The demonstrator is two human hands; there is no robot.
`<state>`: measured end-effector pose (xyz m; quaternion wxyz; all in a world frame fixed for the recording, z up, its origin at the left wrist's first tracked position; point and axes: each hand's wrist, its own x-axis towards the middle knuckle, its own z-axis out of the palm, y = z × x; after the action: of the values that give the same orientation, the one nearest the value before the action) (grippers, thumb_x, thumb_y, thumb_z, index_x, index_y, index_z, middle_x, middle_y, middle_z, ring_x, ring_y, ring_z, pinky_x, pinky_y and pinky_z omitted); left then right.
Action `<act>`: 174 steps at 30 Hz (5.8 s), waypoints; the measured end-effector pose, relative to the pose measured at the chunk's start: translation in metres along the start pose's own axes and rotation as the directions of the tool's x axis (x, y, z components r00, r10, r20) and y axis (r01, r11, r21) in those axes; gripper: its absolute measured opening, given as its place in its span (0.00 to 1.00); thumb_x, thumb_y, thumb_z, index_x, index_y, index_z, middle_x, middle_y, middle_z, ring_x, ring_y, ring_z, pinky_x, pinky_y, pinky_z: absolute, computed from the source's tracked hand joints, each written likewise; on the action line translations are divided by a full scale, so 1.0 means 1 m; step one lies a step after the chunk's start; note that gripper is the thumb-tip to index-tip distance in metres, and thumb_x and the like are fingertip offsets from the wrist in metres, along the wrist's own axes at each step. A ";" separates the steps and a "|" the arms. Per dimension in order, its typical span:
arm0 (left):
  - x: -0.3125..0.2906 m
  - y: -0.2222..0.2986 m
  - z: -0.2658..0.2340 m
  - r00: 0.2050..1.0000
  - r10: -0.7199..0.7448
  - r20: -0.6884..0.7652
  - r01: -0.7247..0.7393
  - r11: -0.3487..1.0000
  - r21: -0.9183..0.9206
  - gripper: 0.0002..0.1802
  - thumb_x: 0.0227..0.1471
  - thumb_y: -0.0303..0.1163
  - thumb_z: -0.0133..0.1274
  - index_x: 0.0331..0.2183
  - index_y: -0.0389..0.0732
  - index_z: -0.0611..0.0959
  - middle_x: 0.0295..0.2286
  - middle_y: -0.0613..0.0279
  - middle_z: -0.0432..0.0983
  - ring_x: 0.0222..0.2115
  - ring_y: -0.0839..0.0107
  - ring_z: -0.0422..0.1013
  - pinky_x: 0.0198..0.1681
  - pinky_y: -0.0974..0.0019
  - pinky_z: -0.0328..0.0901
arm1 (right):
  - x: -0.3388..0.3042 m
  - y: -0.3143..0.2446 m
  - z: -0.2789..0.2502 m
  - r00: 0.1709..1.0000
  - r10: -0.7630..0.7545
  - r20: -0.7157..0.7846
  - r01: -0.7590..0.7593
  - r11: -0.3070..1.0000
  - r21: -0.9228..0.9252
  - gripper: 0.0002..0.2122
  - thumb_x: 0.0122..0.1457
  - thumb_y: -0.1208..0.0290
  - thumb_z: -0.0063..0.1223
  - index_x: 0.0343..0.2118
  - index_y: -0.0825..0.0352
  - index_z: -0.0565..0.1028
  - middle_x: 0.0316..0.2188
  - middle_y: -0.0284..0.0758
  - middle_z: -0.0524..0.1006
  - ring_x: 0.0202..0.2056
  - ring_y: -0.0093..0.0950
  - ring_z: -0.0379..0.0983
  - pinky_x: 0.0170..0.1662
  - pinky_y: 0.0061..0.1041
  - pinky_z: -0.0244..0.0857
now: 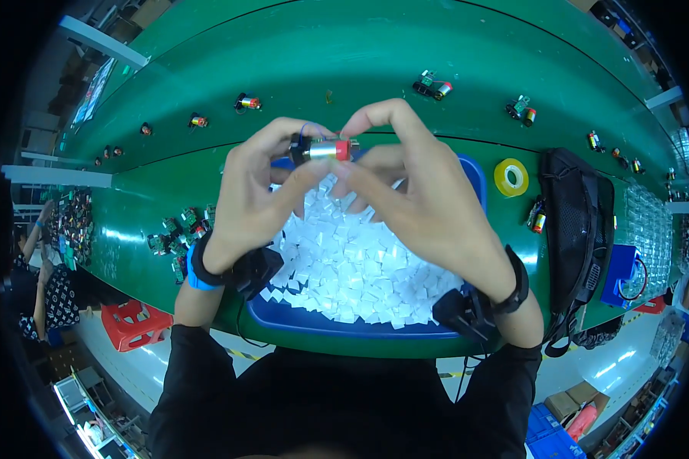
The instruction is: The person picks up a battery and circuit board assembly, applies a small white adhesive strip to it, and wraps the tape around the unit before placing it on the green workbench.
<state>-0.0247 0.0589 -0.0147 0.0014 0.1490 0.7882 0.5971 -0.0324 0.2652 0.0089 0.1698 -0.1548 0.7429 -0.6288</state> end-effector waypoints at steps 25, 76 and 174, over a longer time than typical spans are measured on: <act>0.012 0.012 -0.029 0.876 -0.370 0.310 0.446 0.866 -0.227 0.36 0.64 0.59 0.38 0.48 0.32 0.76 0.33 0.49 0.80 0.24 0.69 0.75 0.22 0.67 0.71 | 0.022 0.005 -0.010 0.786 -0.597 0.158 0.507 0.478 -0.717 0.06 0.54 0.77 0.60 0.34 0.69 0.77 0.25 0.34 0.78 0.26 0.26 0.76 0.27 0.21 0.66; -0.017 0.018 -0.006 0.983 -0.084 0.165 0.068 0.992 0.105 0.16 0.54 0.26 0.59 0.43 0.34 0.74 0.31 0.61 0.77 0.27 0.79 0.71 0.22 0.75 0.67 | -0.004 -0.010 -0.010 0.873 -0.488 0.018 0.389 0.672 -0.630 0.08 0.55 0.81 0.60 0.38 0.72 0.76 0.35 0.36 0.79 0.35 0.27 0.77 0.40 0.23 0.70; -0.002 -0.018 -0.009 0.853 -0.315 0.417 0.516 0.383 -0.766 0.14 0.62 0.34 0.50 0.40 0.34 0.81 0.39 0.59 0.76 0.34 0.70 0.71 0.43 0.65 0.66 | 0.005 -0.003 -0.006 0.802 -0.549 0.235 0.577 0.611 -0.543 0.12 0.42 0.82 0.68 0.31 0.68 0.78 0.34 0.38 0.81 0.40 0.37 0.75 0.42 0.31 0.68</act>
<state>-0.0288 0.0461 -0.0293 0.3055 -0.0154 0.3920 0.8676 -0.0393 0.2674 0.0123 -0.0761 -0.4388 0.8091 -0.3834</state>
